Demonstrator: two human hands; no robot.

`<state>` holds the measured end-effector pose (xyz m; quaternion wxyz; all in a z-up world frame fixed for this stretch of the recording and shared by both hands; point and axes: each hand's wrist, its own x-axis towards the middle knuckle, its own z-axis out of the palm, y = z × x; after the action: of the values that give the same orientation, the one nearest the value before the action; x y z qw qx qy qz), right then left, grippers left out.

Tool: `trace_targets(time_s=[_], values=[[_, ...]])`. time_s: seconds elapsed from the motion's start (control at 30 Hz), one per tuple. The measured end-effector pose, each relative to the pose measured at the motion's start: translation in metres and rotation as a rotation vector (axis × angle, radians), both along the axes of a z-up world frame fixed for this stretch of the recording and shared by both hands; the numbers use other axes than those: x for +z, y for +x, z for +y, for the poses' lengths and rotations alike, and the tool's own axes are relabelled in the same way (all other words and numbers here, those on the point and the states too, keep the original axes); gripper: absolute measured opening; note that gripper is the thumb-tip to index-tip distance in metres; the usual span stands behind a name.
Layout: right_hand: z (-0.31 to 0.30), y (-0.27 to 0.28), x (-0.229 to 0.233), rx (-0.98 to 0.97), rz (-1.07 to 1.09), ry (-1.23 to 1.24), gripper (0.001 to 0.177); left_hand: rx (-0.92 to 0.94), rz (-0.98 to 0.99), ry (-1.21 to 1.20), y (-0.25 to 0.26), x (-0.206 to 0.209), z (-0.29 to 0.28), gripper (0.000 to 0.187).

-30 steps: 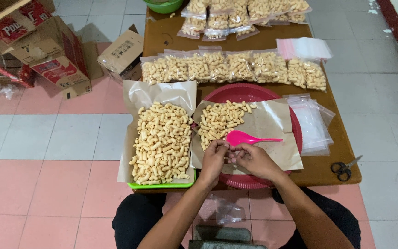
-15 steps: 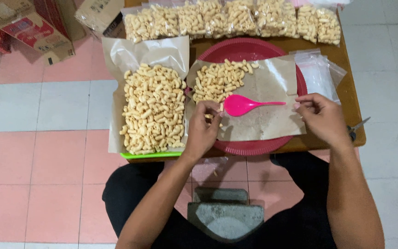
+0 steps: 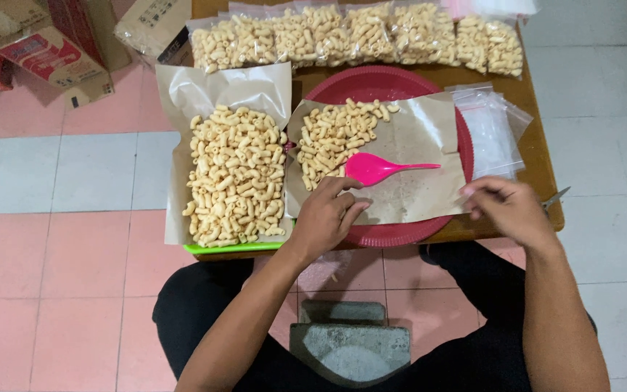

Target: Packing small snacks into plastic zip-lock bags using a spoon and hands on a low table.

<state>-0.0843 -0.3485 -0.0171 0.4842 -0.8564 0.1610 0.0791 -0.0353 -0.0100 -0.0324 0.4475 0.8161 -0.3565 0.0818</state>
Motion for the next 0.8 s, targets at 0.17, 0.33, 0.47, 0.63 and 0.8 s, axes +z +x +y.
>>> trace_targets(time_s=[0.17, 0.33, 0.47, 0.63, 0.8], values=[[0.017, -0.044, -0.054, 0.382, 0.200, 0.419, 0.034, 0.034, 0.180, -0.010, -0.006, 0.031, 0.003, 0.042], [0.140, -0.086, -0.186, 1.294, 0.477, 0.038, 0.029, 0.100, 0.303, -0.029, 0.003, 0.044, 0.011, 0.048], [0.160, -0.057, -0.247, 1.097, 0.528, -0.273, 0.053, 0.149, 0.263, -0.095, 0.005, 0.046, 0.019, 0.047], [0.191, 0.001, -0.233, 1.010, 0.540, -0.286, 0.050, 0.215, 0.237, -0.041, 0.017, 0.057, 0.037, 0.045], [0.225, -0.023, -0.237, 1.034, 0.558, -0.227, 0.041, 0.262, 0.219, -0.084, 0.020, 0.057, 0.052, 0.043]])
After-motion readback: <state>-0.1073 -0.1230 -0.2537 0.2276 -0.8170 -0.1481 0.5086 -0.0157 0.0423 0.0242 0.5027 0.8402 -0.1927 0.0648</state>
